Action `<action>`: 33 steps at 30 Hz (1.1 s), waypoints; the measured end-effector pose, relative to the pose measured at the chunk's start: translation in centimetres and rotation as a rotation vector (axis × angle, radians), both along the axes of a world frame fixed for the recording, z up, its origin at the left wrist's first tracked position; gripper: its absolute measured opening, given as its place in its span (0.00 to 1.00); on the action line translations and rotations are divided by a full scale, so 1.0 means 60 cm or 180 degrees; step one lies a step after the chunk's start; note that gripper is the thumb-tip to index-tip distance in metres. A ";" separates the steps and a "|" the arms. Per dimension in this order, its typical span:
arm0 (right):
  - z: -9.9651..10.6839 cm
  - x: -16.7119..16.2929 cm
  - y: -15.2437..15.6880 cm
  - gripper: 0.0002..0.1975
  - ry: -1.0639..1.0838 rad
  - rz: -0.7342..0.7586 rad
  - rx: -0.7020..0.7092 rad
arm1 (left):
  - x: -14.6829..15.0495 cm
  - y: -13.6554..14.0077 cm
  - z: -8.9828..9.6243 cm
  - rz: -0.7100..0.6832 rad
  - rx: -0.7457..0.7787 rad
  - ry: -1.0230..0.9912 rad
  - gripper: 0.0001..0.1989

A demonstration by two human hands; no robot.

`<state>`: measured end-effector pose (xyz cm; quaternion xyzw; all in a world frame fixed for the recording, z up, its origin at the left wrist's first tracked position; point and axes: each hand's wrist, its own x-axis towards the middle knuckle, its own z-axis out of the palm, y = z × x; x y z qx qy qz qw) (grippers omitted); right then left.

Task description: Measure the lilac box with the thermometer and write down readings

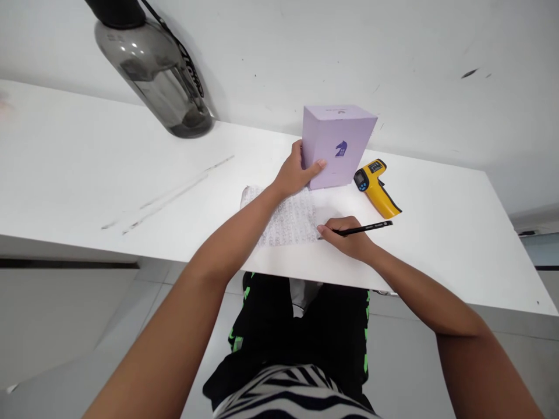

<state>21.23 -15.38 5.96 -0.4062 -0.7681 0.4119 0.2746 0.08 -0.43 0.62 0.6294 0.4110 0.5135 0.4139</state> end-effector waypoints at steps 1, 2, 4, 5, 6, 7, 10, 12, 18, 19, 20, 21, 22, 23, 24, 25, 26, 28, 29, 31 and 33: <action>-0.001 -0.001 0.000 0.36 -0.0027 0.0003 0.0027 | 0.000 0.000 0.000 0.0007 -0.0001 -0.0003 0.49; -0.001 -0.001 0.001 0.36 -0.0056 -0.0014 0.0053 | 0.001 0.000 0.000 0.0006 0.0000 -0.0018 0.49; -0.002 -0.002 0.002 0.36 -0.0099 -0.0040 0.0074 | 0.001 0.001 -0.001 -0.0019 -0.0002 -0.0065 0.49; -0.002 -0.002 0.002 0.35 -0.0103 -0.0018 0.0067 | 0.001 0.001 -0.001 -0.0037 -0.0005 -0.0081 0.49; -0.002 -0.001 0.003 0.35 -0.0096 0.0035 0.0046 | 0.000 0.002 -0.002 -0.0049 -0.0006 -0.0085 0.49; -0.001 -0.001 0.004 0.35 -0.0077 0.0102 0.0021 | 0.000 0.003 -0.003 -0.0055 -0.0002 -0.0077 0.49; 0.002 0.001 0.006 0.34 -0.0003 0.0196 -0.0072 | -0.001 0.004 -0.007 -0.0009 0.0066 -0.0004 0.48; 0.003 0.002 0.006 0.34 0.0039 0.0060 -0.0092 | -0.001 0.005 -0.009 0.0041 0.0122 0.0049 0.49; -0.004 -0.001 0.001 0.35 0.0039 0.0044 0.0123 | -0.003 0.007 -0.011 0.0038 0.0123 0.0073 0.49; -0.006 -0.002 0.000 0.35 0.0039 0.0045 0.0163 | -0.003 0.007 -0.012 0.0032 0.0130 0.0070 0.48; -0.008 -0.002 0.000 0.34 0.0043 0.0031 0.0197 | -0.003 0.007 -0.013 0.0025 0.0135 0.0066 0.48; -0.009 -0.002 0.000 0.33 0.0045 0.0017 0.0219 | -0.004 0.008 -0.013 0.0017 0.0137 0.0062 0.48; -0.009 -0.002 0.000 0.32 0.0045 0.0007 0.0228 | -0.004 0.008 -0.014 0.0009 0.0140 0.0057 0.48; -0.010 -0.002 0.001 0.32 0.0044 -0.0003 0.0229 | -0.004 0.009 -0.015 0.0002 0.0144 0.0054 0.48; -0.010 -0.001 0.001 0.32 0.0034 -0.0003 0.0217 | -0.004 0.010 -0.016 -0.0003 0.0151 0.0051 0.48; -0.009 -0.001 0.002 0.32 0.0016 0.0016 0.0193 | -0.005 0.010 -0.017 -0.0006 0.0157 0.0046 0.47; -0.008 0.000 0.003 0.32 -0.0010 0.0049 0.0161 | -0.005 0.011 -0.019 -0.0009 0.0159 0.0036 0.47; -0.007 0.001 0.003 0.33 -0.0042 0.0117 0.0089 | -0.005 0.014 -0.023 -0.0033 0.0145 0.0000 0.46; -0.006 0.001 0.003 0.33 -0.0038 0.0132 0.0061 | -0.006 0.015 -0.025 -0.0057 0.0133 -0.0028 0.46; -0.006 0.001 0.003 0.33 0.0014 0.0109 0.0030 | -0.008 0.019 -0.030 -0.0150 0.0121 -0.0089 0.45; -0.005 0.001 0.002 0.33 0.0069 0.0067 0.0034 | -0.011 0.023 -0.036 -0.0267 0.0132 -0.0135 0.44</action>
